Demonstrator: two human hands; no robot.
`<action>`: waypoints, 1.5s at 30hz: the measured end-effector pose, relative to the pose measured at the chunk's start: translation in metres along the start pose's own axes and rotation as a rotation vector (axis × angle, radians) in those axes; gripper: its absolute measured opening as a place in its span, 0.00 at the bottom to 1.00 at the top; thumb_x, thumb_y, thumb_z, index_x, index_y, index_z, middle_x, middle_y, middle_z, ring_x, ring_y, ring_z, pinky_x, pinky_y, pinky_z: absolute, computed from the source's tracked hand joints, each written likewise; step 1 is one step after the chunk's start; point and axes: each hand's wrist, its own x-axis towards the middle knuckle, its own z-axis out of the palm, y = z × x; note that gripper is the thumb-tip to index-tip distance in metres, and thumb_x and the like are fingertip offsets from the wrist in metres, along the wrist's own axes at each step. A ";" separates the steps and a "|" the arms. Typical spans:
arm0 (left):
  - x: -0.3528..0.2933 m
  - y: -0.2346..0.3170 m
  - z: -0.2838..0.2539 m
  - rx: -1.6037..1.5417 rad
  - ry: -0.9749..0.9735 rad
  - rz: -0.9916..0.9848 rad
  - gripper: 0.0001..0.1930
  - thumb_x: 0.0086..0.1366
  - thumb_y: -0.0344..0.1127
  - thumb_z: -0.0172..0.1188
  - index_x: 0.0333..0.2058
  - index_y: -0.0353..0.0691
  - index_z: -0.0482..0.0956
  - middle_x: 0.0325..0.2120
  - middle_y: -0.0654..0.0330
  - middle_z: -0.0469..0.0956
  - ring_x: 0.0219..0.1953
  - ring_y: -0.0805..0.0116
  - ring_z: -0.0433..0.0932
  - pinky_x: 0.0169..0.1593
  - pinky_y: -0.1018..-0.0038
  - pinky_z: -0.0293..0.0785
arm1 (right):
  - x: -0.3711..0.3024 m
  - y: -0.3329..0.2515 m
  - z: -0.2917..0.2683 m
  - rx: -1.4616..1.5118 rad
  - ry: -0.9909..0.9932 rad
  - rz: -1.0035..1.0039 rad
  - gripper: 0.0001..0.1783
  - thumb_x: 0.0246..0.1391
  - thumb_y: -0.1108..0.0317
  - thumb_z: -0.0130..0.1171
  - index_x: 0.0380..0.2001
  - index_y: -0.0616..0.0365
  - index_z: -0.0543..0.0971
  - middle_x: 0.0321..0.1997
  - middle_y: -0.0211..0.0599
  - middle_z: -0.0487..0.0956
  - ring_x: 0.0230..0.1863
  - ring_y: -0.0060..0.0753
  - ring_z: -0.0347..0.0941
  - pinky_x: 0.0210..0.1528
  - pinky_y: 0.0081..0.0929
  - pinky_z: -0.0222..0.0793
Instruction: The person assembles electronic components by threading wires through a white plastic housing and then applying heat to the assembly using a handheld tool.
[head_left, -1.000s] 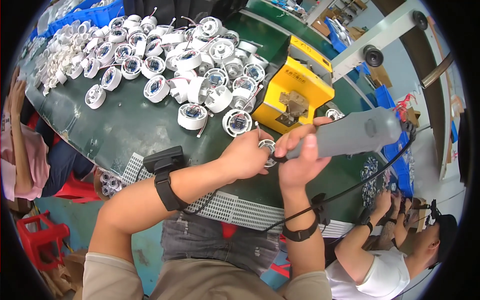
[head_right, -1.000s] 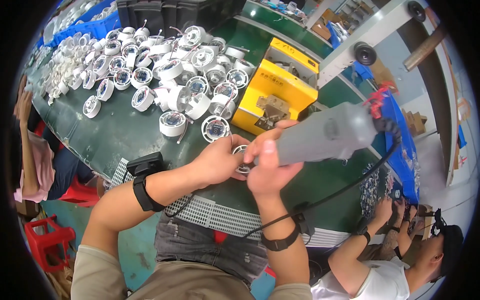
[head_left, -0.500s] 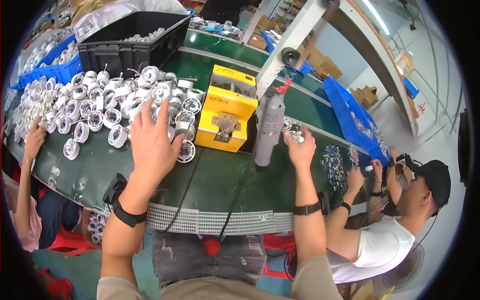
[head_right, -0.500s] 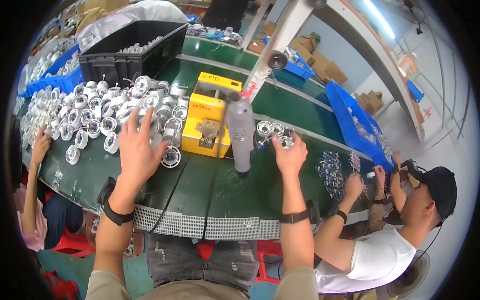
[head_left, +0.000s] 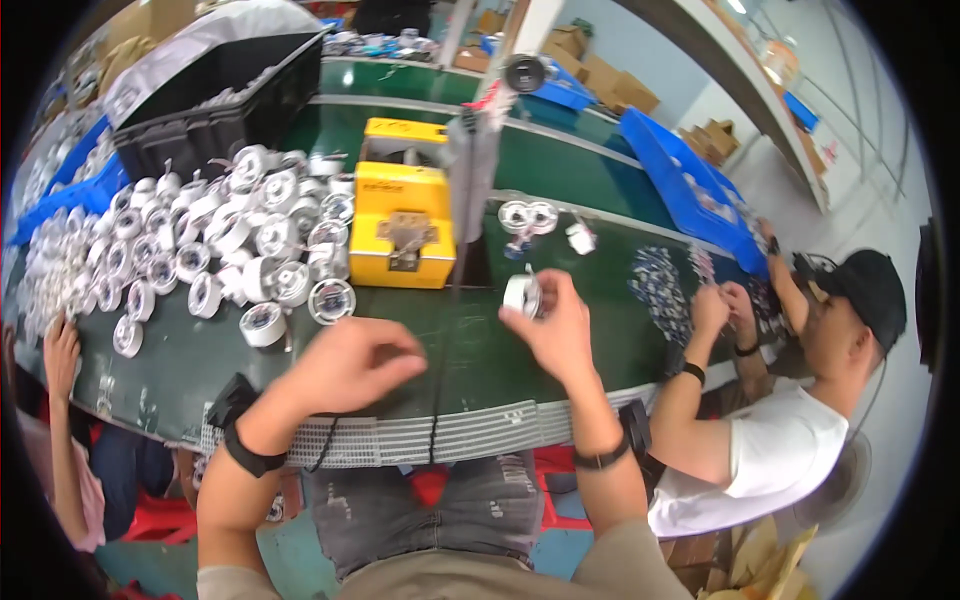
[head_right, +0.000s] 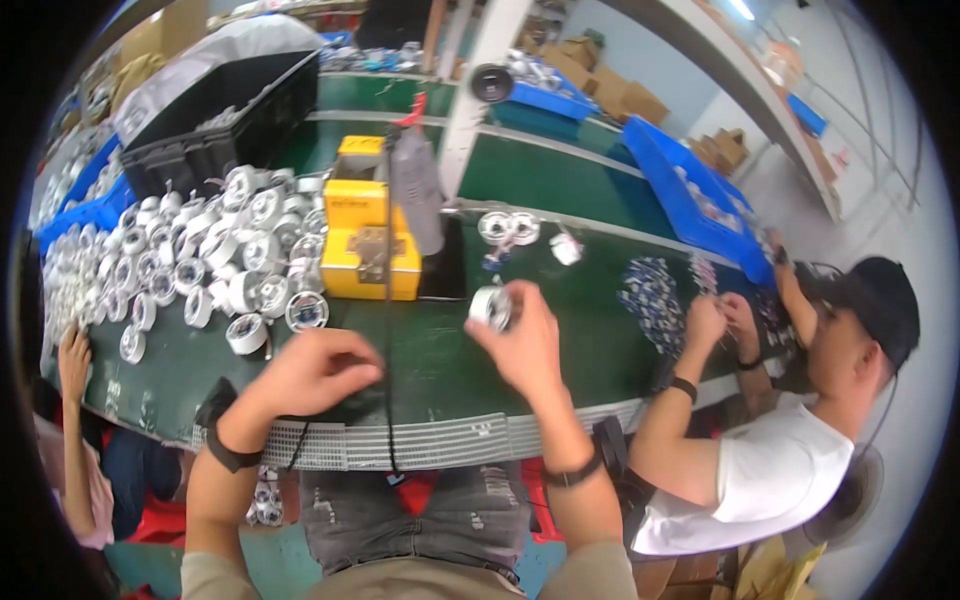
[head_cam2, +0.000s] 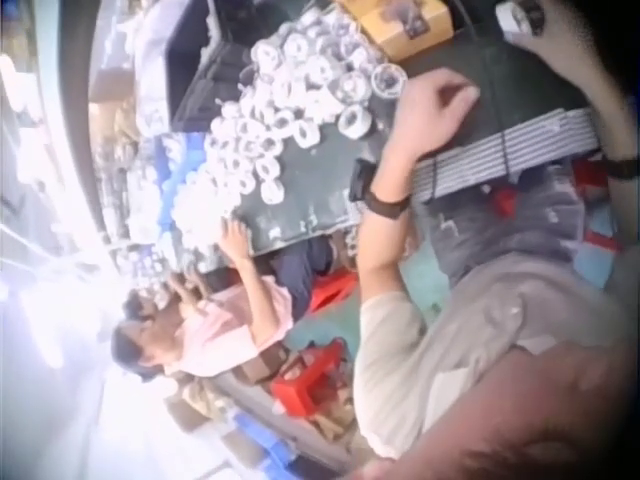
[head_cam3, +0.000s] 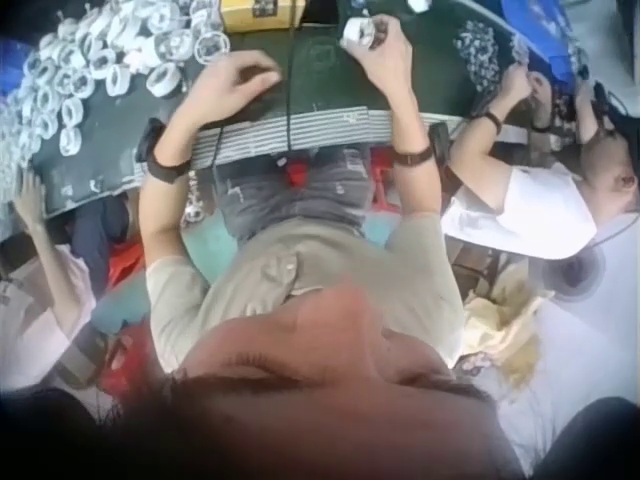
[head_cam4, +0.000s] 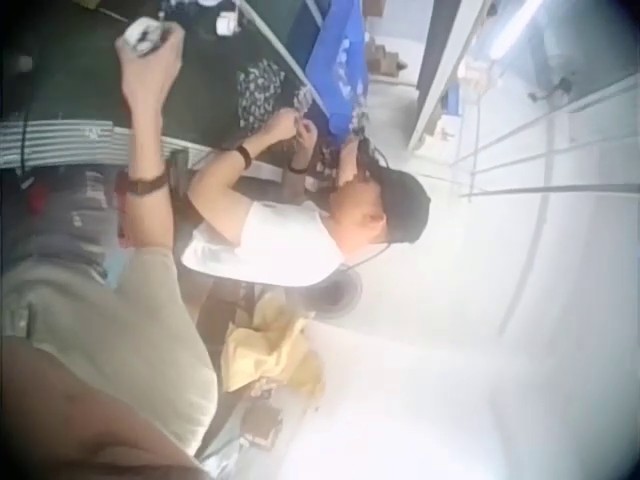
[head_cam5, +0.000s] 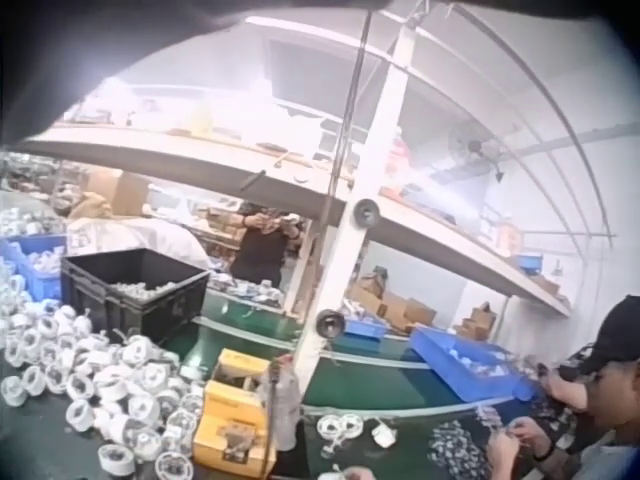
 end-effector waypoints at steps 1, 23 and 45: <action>0.000 -0.008 0.016 -0.332 -0.057 -0.152 0.16 0.66 0.35 0.58 0.49 0.34 0.73 0.40 0.58 0.78 0.36 0.72 0.79 0.39 0.75 0.76 | -0.022 -0.021 0.002 0.114 -0.083 -0.034 0.34 0.32 0.66 0.76 0.45 0.60 0.72 0.36 0.41 0.80 0.40 0.34 0.78 0.44 0.31 0.74; 0.009 -0.017 0.021 -1.017 -0.038 -0.345 0.20 0.73 0.46 0.42 0.51 0.34 0.70 0.36 0.59 0.77 0.33 0.72 0.75 0.32 0.78 0.71 | -0.072 -0.064 0.024 0.597 -0.300 0.079 0.09 0.59 0.72 0.54 0.30 0.65 0.80 0.29 0.34 0.76 0.32 0.26 0.70 0.38 0.23 0.66; 0.011 -0.009 0.023 -1.184 0.062 -0.458 0.16 0.71 0.35 0.47 0.52 0.33 0.71 0.44 0.55 0.77 0.45 0.63 0.79 0.51 0.64 0.76 | -0.069 -0.057 0.018 0.059 0.065 -0.568 0.13 0.45 0.81 0.64 0.38 0.65 0.79 0.25 0.39 0.79 0.25 0.31 0.77 0.26 0.20 0.71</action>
